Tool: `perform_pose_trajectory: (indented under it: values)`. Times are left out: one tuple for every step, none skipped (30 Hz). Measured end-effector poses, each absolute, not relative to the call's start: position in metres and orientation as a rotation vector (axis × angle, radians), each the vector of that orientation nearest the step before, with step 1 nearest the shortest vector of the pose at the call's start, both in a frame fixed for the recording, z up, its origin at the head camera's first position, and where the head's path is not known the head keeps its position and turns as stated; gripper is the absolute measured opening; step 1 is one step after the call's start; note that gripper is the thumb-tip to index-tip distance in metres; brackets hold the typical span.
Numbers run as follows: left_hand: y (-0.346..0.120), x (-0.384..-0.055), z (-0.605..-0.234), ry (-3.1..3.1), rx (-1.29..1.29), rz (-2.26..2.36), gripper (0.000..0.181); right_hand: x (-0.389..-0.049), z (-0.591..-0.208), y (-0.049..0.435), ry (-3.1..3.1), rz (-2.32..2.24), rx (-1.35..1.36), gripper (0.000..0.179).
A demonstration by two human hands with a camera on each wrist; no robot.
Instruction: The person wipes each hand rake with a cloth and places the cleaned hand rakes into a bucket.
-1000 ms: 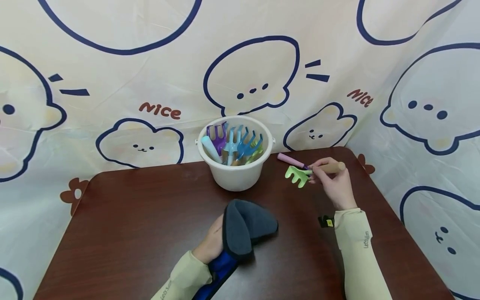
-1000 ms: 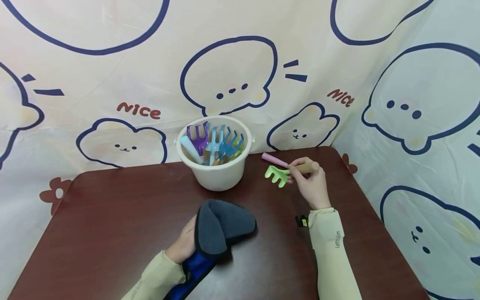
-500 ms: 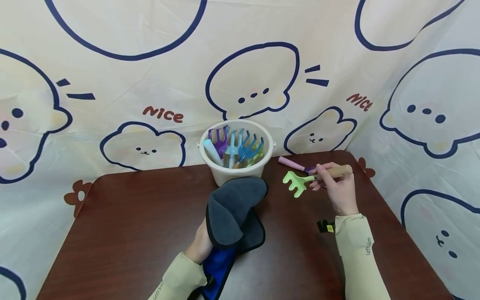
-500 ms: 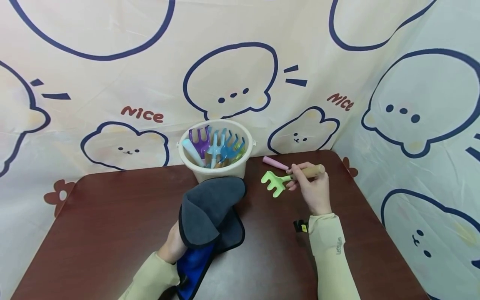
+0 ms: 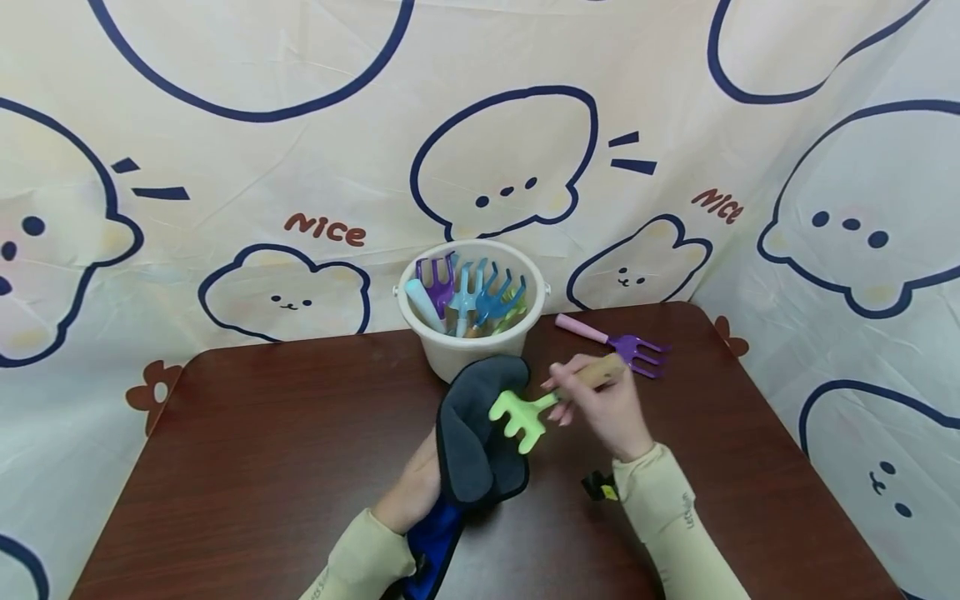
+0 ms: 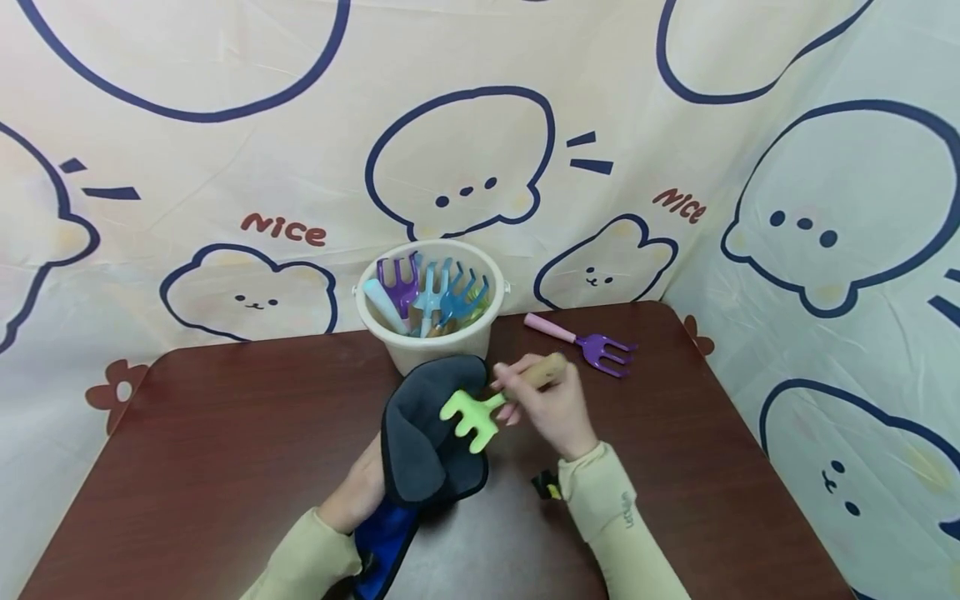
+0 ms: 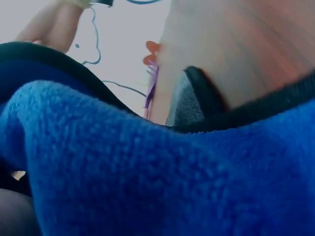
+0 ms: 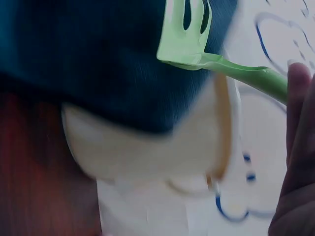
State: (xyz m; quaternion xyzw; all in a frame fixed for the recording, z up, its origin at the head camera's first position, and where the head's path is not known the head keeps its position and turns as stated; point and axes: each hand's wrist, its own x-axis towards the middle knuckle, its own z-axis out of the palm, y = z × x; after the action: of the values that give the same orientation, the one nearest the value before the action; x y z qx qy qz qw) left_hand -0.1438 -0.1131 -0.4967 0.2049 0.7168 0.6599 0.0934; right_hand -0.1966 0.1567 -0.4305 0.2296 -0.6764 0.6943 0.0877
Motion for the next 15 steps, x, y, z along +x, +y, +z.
perform_pose_trajectory:
  values:
    - [-0.110, -0.145, -0.496, 2.171, 0.641, 1.938, 0.057, -0.193, -0.432, 0.149, -2.052, 2.035, 0.718, 0.021]
    - [-0.107, -0.146, -0.496, 2.236, 0.683, 1.912, 0.058, -0.189, -0.433, 0.141, -2.088, 2.004, 0.754, 0.020]
    - [-0.105, -0.146, -0.496, 2.312, 0.721, 1.878, 0.059, -0.186, -0.435, 0.135, -2.119, 1.969, 0.796, 0.019]
    - [-0.103, -0.147, -0.497, 2.407, 0.738, 1.834, 0.059, -0.182, -0.436, 0.128, -2.153, 1.936, 0.836, 0.018]
    - [-0.101, -0.148, -0.497, 2.497, 0.757, 1.794, 0.058, -0.179, -0.437, 0.123, -2.184, 1.903, 0.878, 0.016]
    - [-0.100, -0.148, -0.498, 2.570, 0.770, 1.764, 0.056, -0.176, -0.437, 0.118, -2.215, 1.875, 0.913, 0.015]
    - [-0.100, -0.148, -0.498, 2.608, 0.777, 1.752, 0.052, -0.173, -0.437, 0.114, -2.238, 1.842, 0.955, 0.014]
    - [-0.100, -0.148, -0.499, 2.641, 0.794, 1.742, 0.048, -0.170, -0.437, 0.111, -2.258, 1.809, 0.994, 0.013]
    - [-0.101, -0.149, -0.499, 2.642, 0.802, 1.744, 0.044, -0.169, -0.437, 0.109, -2.271, 1.777, 1.037, 0.011]
    - [-0.102, -0.149, -0.499, 2.630, 0.819, 1.752, 0.040, -0.167, -0.436, 0.108, -2.283, 1.750, 1.072, 0.011]
    - [-0.103, -0.150, -0.499, 2.602, 0.831, 1.763, 0.037, -0.166, -0.435, 0.108, -2.287, 1.732, 1.105, 0.010]
    - [-0.104, -0.151, -0.500, 2.576, 0.847, 1.766, 0.035, -0.165, -0.434, 0.108, -2.293, 1.726, 1.126, 0.009]
    - [-0.105, -0.152, -0.499, 2.549, 0.867, 1.764, 0.035, -0.165, -0.433, 0.109, -2.301, 1.726, 1.137, 0.008]
    - [-0.105, -0.153, -0.500, 2.527, 0.900, 1.756, 0.036, -0.165, -0.432, 0.110, -2.309, 1.741, 1.142, 0.008]
    - [-0.106, -0.153, -0.500, 2.515, 0.929, 1.739, 0.036, -0.165, -0.431, 0.111, -2.315, 1.763, 1.142, 0.008]
